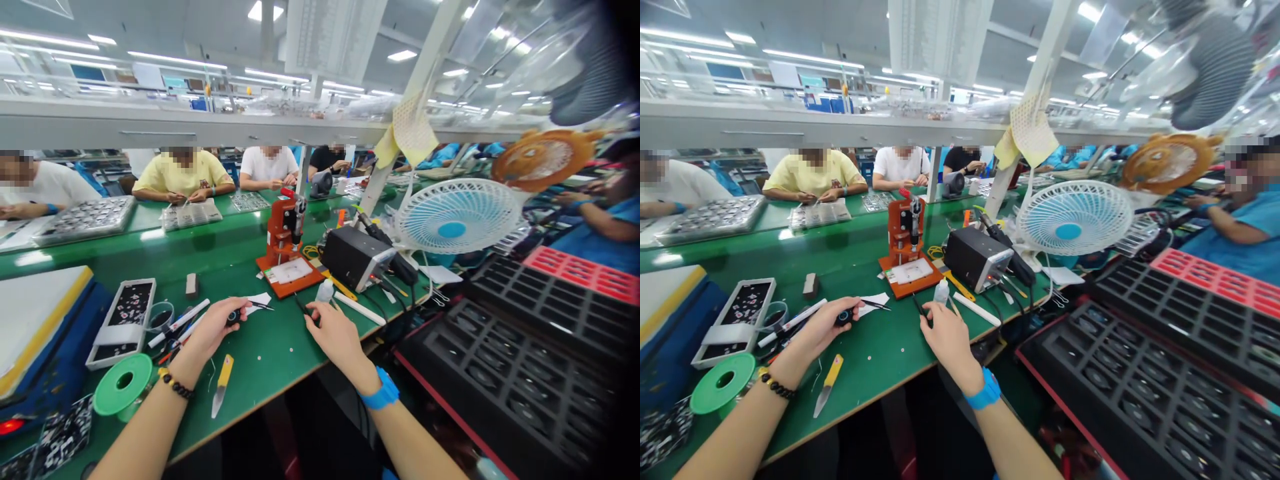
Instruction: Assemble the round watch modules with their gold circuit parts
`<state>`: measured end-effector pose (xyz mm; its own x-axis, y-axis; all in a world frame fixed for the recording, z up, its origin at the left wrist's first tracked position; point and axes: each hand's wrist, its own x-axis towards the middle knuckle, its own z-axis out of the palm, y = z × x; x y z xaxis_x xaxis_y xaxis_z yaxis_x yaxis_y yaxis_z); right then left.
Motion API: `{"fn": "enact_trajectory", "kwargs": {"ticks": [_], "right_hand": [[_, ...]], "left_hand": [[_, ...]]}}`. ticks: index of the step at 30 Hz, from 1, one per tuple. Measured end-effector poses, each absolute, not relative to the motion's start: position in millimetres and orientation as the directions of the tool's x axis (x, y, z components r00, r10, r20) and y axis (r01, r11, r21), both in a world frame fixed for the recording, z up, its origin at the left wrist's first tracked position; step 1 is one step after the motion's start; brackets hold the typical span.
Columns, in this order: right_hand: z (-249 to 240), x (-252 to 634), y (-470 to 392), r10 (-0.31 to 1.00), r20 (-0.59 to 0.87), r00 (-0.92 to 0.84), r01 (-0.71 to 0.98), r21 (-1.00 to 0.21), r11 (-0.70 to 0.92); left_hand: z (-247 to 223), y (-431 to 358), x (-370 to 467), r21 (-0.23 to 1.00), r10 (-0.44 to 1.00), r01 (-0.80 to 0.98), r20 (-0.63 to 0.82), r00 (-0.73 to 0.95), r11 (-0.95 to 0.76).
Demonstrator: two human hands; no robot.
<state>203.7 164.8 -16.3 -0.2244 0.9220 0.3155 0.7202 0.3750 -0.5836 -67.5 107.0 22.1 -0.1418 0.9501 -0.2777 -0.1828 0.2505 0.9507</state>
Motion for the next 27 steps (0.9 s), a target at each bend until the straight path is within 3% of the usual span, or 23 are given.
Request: {"fn": "enact_trajectory", "kwargs": {"ticks": [5,12,21,24,27], "right_hand": [[-12,210,164,0.926,0.321,-0.196,0.625,-0.687,0.371],[-4,163,148,0.919,0.252,-0.302,0.303,-0.889,0.343],[-17,136,146,0.862,0.213,-0.46,0.119,-0.947,0.297],[-21,160,145,0.898,0.277,-0.343,0.145,-0.928,0.342],[-28,195,150,0.921,0.386,-0.047,0.202,-0.9,0.387]], "left_hand": [[26,105,-59,0.956,0.957,-0.114,-0.279,-0.084,0.269],[22,106,-50,0.952,0.957,-0.098,-0.29,0.005,0.289],[18,111,-55,0.953,0.959,-0.136,-0.28,-0.046,0.271],[18,112,-57,0.943,0.95,-0.165,-0.304,-0.074,0.289],[17,112,-59,0.936,0.944,-0.195,-0.317,-0.093,0.295]]}}
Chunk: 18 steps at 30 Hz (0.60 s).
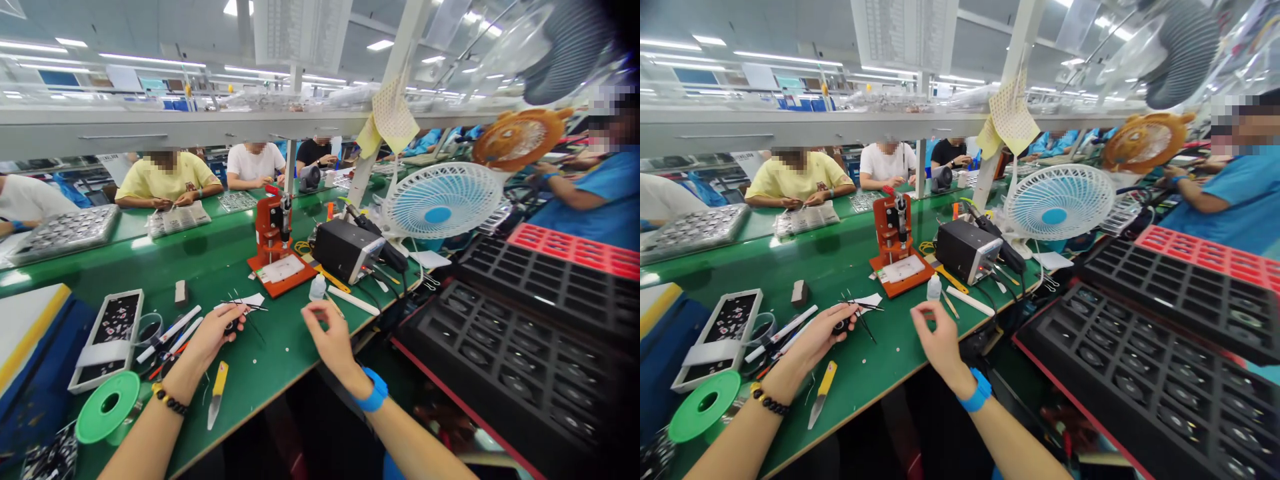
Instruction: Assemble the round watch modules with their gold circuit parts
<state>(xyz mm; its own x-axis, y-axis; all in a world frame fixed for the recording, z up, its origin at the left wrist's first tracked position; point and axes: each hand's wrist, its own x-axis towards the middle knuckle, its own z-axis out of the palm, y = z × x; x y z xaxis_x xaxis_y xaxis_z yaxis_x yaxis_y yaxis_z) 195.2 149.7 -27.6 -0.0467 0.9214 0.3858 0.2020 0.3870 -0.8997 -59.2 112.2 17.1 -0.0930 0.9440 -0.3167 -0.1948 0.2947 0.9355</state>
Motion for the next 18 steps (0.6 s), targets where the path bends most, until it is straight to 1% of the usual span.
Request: {"fn": "enact_trajectory", "kwargs": {"ticks": [2,4,5,7,10,13,18], "right_hand": [[-31,216,160,0.886,0.444,0.134,0.239,-0.882,0.406],[-31,229,174,0.858,0.476,0.195,0.259,-0.868,0.423],[-30,232,182,0.859,0.482,0.176,0.264,-0.863,0.43],[-29,233,197,0.877,0.476,0.065,0.294,-0.849,0.439],[-30,228,213,0.903,0.423,-0.076,0.348,-0.837,0.421],[-35,225,217,0.918,0.383,-0.105,0.323,-0.859,0.396],[-38,228,209,0.909,0.406,-0.098,0.295,-0.86,0.416]], "left_hand": [[16,112,-61,0.93,0.942,-0.215,-0.323,-0.091,0.298],[16,112,-64,0.926,0.941,-0.231,-0.327,-0.091,0.299],[16,112,-66,0.922,0.94,-0.252,-0.328,-0.097,0.296],[17,112,-70,0.909,0.936,-0.308,-0.33,-0.121,0.28],[24,113,-78,0.889,0.932,-0.393,-0.322,-0.169,0.235],[32,114,-83,0.873,0.931,-0.454,-0.299,-0.21,0.179],[37,115,-84,0.85,0.93,-0.515,-0.272,-0.246,0.113]]}}
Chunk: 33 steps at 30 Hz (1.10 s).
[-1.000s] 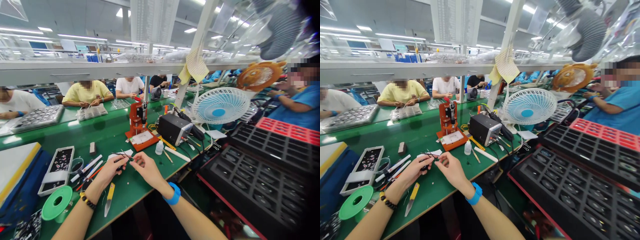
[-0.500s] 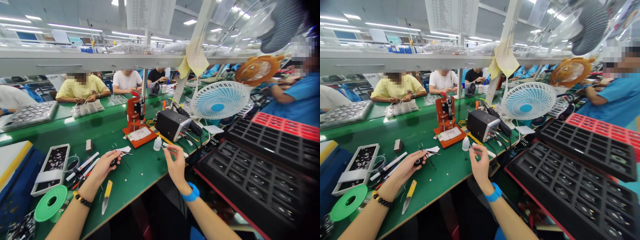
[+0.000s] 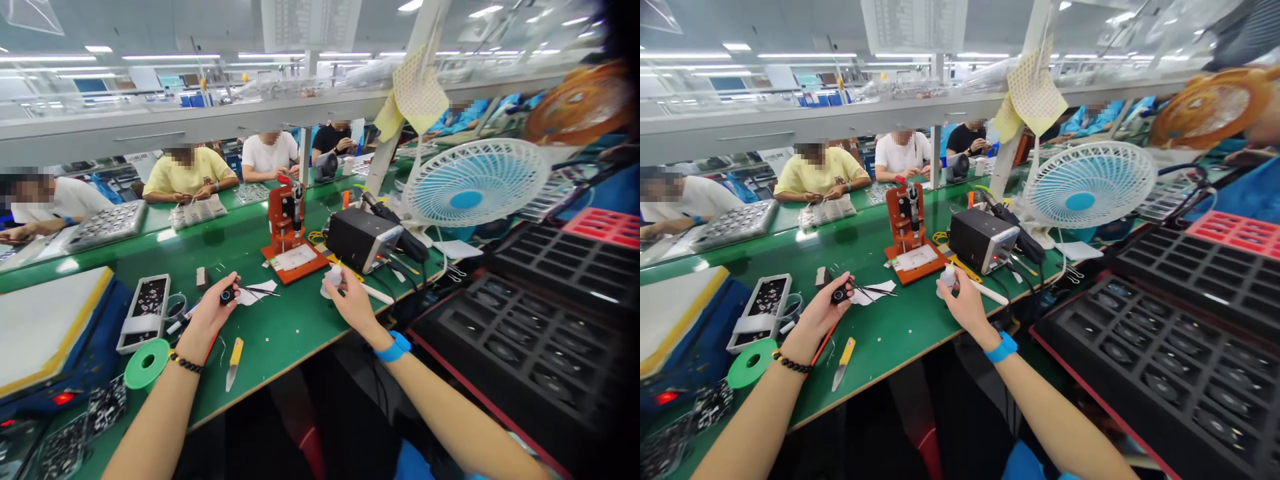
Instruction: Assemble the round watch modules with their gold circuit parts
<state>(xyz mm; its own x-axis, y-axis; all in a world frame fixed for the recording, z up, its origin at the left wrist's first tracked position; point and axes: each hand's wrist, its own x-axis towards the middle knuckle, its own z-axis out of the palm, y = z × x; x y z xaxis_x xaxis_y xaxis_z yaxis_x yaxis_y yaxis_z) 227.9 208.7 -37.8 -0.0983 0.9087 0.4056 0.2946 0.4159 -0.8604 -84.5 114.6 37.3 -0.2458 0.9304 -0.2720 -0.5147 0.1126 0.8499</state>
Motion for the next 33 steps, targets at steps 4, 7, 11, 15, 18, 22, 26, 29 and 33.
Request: {"fn": "enact_trajectory", "kwargs": {"ticks": [4,7,11,15,18,22,26,29,33], "right_hand": [[-37,232,205,0.911,0.409,-0.048,0.318,-0.858,0.402],[-36,233,206,0.907,0.42,-0.02,0.367,-0.841,0.398],[-33,230,206,0.886,0.456,-0.079,0.411,-0.795,0.446],[-31,226,206,0.862,0.481,-0.162,0.456,-0.738,0.497],[-31,225,203,0.856,0.465,-0.228,0.501,-0.697,0.512],[-32,226,196,0.854,0.434,-0.287,0.54,-0.663,0.519],[-29,229,192,0.845,0.404,-0.349,0.553,-0.64,0.534],[-27,234,193,0.836,0.371,-0.405,0.555,-0.626,0.547],[-23,242,200,0.81,0.298,-0.505,0.548,-0.614,0.567]], "left_hand": [[29,118,-80,0.839,0.929,-0.531,-0.285,-0.236,0.122],[21,120,-74,0.842,0.935,-0.521,-0.285,-0.213,0.138],[15,120,-65,0.872,0.958,-0.467,-0.241,-0.152,0.146],[11,119,-56,0.904,0.97,-0.396,-0.219,-0.101,0.163],[7,118,-48,0.919,0.969,-0.336,-0.238,-0.061,0.205],[0,118,-39,0.935,0.966,-0.245,-0.258,0.024,0.256],[-4,117,-34,0.946,0.962,-0.172,-0.266,0.067,0.274],[-4,115,-30,0.953,0.964,-0.147,-0.255,0.077,0.264],[-3,112,-26,0.956,0.964,-0.135,-0.25,0.088,0.26]]}}
